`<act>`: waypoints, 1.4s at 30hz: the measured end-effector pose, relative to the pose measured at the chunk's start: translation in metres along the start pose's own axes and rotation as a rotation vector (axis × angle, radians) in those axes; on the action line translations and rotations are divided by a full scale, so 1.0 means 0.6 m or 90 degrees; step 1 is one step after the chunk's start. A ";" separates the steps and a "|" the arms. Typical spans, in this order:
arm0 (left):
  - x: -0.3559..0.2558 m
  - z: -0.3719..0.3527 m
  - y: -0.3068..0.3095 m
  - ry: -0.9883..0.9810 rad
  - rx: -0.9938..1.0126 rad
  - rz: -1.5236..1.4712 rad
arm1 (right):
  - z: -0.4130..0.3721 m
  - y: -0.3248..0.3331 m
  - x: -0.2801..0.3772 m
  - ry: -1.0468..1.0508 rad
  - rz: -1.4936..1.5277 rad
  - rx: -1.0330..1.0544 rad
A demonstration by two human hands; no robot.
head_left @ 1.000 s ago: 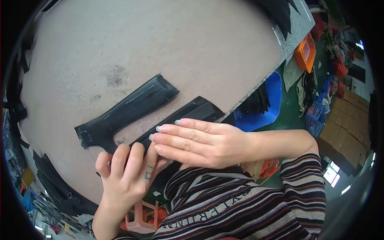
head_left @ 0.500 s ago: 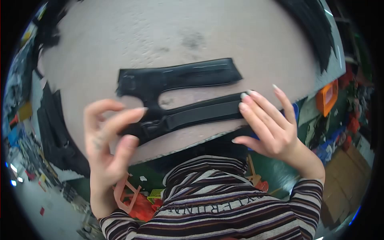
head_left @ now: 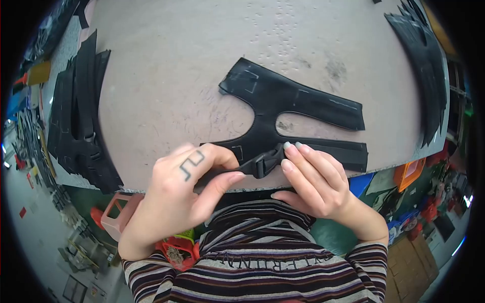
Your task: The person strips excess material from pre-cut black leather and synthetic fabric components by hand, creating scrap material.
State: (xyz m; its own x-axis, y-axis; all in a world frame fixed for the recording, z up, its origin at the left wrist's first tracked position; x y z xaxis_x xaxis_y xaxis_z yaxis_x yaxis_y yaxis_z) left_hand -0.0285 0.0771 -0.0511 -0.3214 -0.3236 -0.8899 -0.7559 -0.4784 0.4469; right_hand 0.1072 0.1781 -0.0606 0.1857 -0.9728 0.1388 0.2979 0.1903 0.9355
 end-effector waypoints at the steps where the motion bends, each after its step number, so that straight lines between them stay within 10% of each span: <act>1: 0.012 -0.008 0.002 0.055 -0.030 -0.036 | 0.001 -0.001 0.001 -0.002 -0.007 0.001; 18: 0.043 -0.012 0.000 0.084 -0.120 0.005 | 0.035 -0.026 0.070 0.093 -0.145 -0.001; 25: 0.136 -0.079 0.046 0.396 -0.149 -0.297 | 0.049 -0.023 0.061 0.076 -0.086 -0.007; 40: 0.100 -0.064 0.055 0.275 -0.086 0.010 | 0.072 -0.034 0.091 0.086 -0.231 -0.013; 42: 0.046 -0.072 0.066 0.031 -0.152 0.203 | 0.083 -0.030 0.092 0.086 -0.249 -0.021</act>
Point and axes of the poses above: each hand's wrist, its own z-axis towards the middle knuckle, its own y-axis out of the back of the hand, x = y × z, the point moved 10 cm from there along z, towards the middle knuckle, and after that the axes turned 11 degrees about -z, right-handed, at the moved point
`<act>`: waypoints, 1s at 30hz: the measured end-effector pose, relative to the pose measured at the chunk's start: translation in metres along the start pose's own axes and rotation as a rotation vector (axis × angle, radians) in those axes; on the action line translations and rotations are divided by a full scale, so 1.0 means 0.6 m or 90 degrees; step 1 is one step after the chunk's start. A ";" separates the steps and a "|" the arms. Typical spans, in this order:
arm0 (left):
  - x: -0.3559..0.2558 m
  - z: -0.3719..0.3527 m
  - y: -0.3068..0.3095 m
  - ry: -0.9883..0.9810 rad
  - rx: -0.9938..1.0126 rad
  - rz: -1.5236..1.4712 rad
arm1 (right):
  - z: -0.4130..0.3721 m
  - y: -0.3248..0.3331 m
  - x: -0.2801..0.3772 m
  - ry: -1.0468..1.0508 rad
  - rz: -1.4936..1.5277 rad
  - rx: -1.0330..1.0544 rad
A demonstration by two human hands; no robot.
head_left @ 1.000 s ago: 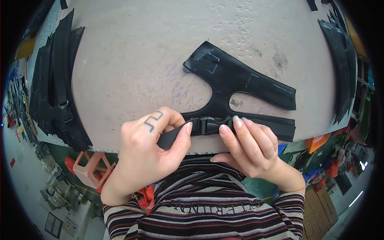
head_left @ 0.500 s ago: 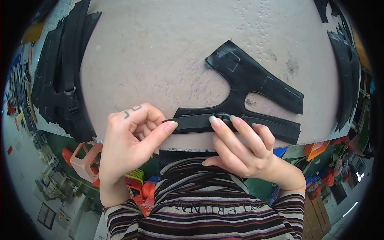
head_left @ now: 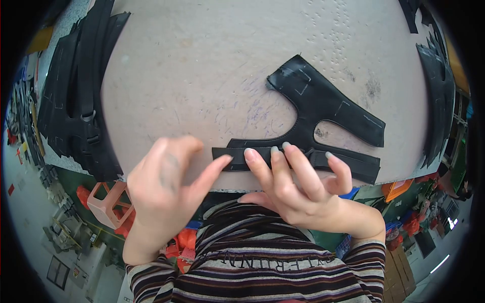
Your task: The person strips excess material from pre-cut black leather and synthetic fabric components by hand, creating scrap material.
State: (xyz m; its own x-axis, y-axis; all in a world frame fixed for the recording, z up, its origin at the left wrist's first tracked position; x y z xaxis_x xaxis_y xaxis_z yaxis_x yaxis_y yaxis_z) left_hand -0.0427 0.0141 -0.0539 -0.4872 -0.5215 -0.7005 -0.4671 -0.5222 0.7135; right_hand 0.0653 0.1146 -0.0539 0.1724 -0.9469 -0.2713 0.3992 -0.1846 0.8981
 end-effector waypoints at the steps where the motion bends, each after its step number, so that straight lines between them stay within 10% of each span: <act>1: -0.028 -0.017 0.005 -0.129 -0.055 0.079 | 0.002 0.000 0.000 0.004 0.000 0.001; 10: -0.014 -0.045 -0.031 -0.241 0.147 0.190 | 0.002 -0.007 -0.010 0.049 0.101 0.058; 15: -0.077 0.112 -0.005 -0.366 -0.037 -0.032 | 0.020 0.001 -0.001 0.068 0.144 0.017; 21: -0.104 0.191 -0.108 -0.227 0.298 -0.187 | -0.005 0.045 -0.015 0.035 0.104 -0.044; 25: -0.028 0.109 0.138 0.041 -0.016 -0.273 | -0.100 0.069 -0.096 -0.124 0.119 -0.061; 30: 0.376 -0.079 0.404 0.279 -0.318 -0.282 | -0.157 0.034 -0.184 -0.208 0.161 -0.024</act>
Point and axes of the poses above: each hand's wrist, its own z-axis towards the middle knuckle, its own y-axis out of the back of the hand, x = y × z, the point moved 10 cm from there along z, towards the middle knuckle, and after that the axes turned 11 degrees about -z, right-handed, at the moved point
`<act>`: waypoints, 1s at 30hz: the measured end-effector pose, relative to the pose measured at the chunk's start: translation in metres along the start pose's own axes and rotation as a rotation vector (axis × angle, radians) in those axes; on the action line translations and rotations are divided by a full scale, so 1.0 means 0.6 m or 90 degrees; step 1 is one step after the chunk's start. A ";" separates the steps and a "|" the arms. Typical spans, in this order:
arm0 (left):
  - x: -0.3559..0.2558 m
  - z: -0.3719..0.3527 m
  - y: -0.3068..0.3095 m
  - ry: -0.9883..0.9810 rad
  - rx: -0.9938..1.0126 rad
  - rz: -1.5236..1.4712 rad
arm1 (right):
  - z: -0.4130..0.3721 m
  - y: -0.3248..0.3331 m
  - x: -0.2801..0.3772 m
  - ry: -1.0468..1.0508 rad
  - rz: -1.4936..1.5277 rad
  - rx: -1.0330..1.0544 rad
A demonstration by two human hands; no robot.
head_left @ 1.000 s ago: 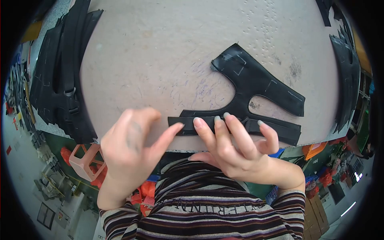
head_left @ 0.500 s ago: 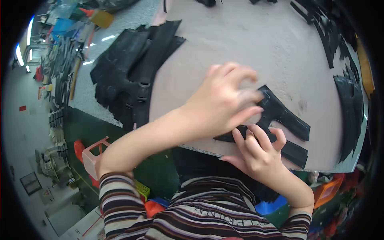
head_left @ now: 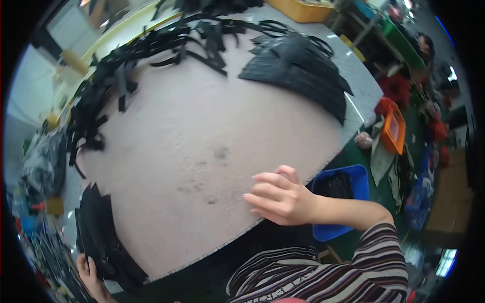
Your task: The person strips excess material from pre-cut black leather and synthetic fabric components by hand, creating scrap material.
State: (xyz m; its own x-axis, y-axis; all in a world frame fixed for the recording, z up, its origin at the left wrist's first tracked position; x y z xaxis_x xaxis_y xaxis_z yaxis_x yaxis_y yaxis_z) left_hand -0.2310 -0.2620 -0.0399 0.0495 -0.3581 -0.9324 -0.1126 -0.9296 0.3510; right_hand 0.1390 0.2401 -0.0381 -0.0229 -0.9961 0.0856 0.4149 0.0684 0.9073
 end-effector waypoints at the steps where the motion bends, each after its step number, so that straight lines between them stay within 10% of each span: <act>1: 0.056 0.049 0.055 -0.004 -0.013 0.214 | 0.012 -0.003 -0.012 0.004 0.012 0.001; 2: 0.001 0.032 0.032 -0.196 -0.059 0.602 | 0.021 -0.002 -0.029 0.017 0.030 -0.003; 7: -0.187 -0.141 -0.189 -0.531 -0.235 0.653 | 0.078 0.029 -0.233 -0.063 -0.360 -0.068; 10: -0.217 -0.185 -0.298 -0.486 -0.124 0.626 | 0.086 -0.009 -0.368 -0.071 -0.426 0.104; 20: -0.229 -0.254 -0.441 -0.536 0.105 0.495 | 0.042 -0.024 0.115 0.421 -0.094 -0.131; 23: -0.211 -0.273 -0.457 -0.531 0.202 0.444 | 0.140 -0.040 0.061 0.256 0.250 0.045; 25: -0.216 -0.302 -0.499 -0.560 0.287 0.403 | 0.242 -0.061 -0.084 0.074 0.292 -0.111; 30: -0.227 -0.363 -0.587 -0.677 0.391 0.330 | 0.411 -0.137 -0.344 -0.214 -0.256 -0.096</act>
Point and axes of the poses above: each hand's wrist, its own z-axis towards the middle knuckle, its own y-axis out of the back of the hand, x = y × z, the point moved 10 cm from there along z, towards the middle knuckle, and after that the axes turned 11 degrees about -z, right-handed, at the moved point
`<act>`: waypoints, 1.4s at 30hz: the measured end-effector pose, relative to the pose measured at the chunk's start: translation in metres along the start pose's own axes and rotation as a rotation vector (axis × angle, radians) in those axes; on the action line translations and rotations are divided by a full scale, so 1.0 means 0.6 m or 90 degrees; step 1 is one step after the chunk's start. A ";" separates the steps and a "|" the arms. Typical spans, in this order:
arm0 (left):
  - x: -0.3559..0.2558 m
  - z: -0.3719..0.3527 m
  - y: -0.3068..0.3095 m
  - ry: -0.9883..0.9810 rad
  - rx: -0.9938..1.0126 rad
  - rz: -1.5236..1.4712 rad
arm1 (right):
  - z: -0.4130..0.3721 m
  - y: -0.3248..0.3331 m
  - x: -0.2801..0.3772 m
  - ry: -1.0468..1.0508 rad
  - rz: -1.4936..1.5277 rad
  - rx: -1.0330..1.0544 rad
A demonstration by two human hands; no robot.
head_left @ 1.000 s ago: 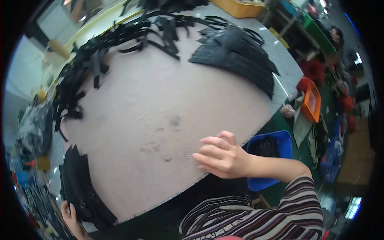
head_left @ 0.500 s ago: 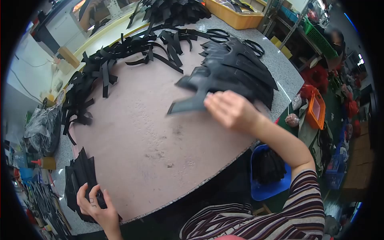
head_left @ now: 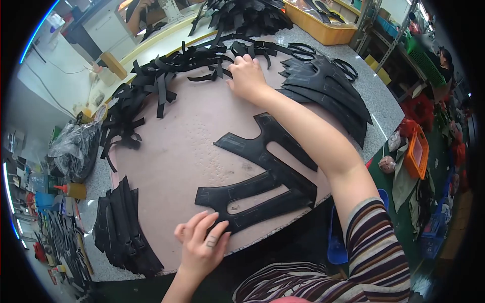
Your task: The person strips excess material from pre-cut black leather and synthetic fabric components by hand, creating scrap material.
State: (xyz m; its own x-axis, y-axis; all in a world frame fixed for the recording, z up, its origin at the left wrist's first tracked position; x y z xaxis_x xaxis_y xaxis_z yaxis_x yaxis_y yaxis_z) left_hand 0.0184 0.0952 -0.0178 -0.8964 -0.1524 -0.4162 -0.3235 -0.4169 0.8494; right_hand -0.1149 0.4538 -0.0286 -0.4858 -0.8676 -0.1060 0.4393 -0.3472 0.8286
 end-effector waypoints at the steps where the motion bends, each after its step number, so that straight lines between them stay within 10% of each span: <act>1: -0.009 0.010 -0.008 -0.019 -0.001 -0.014 | 0.013 -0.022 0.001 -0.008 -0.010 0.007; 11: 0.073 0.172 0.125 -0.004 -0.264 0.056 | -0.054 0.158 0.136 0.105 0.436 0.049; 42: 0.015 0.093 0.102 0.090 0.044 -0.229 | -0.290 0.320 0.201 0.232 0.686 0.364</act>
State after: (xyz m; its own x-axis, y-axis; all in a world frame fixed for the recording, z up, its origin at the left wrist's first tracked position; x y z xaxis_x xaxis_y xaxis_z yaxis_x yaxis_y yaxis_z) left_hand -0.0261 0.1181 0.0487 -0.6731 -0.1315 -0.7278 -0.6333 -0.4058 0.6590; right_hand 0.0424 0.2204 0.0220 0.1870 -0.6920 0.6973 0.0496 0.7156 0.6968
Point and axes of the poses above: each hand's wrist, its own z-axis towards the middle knuckle, its own y-axis out of the back of the hand, x = y × z, the point moved 10 cm from there along z, towards the middle knuckle, and after that the axes turned 11 degrees about -z, right-handed, at the moved point
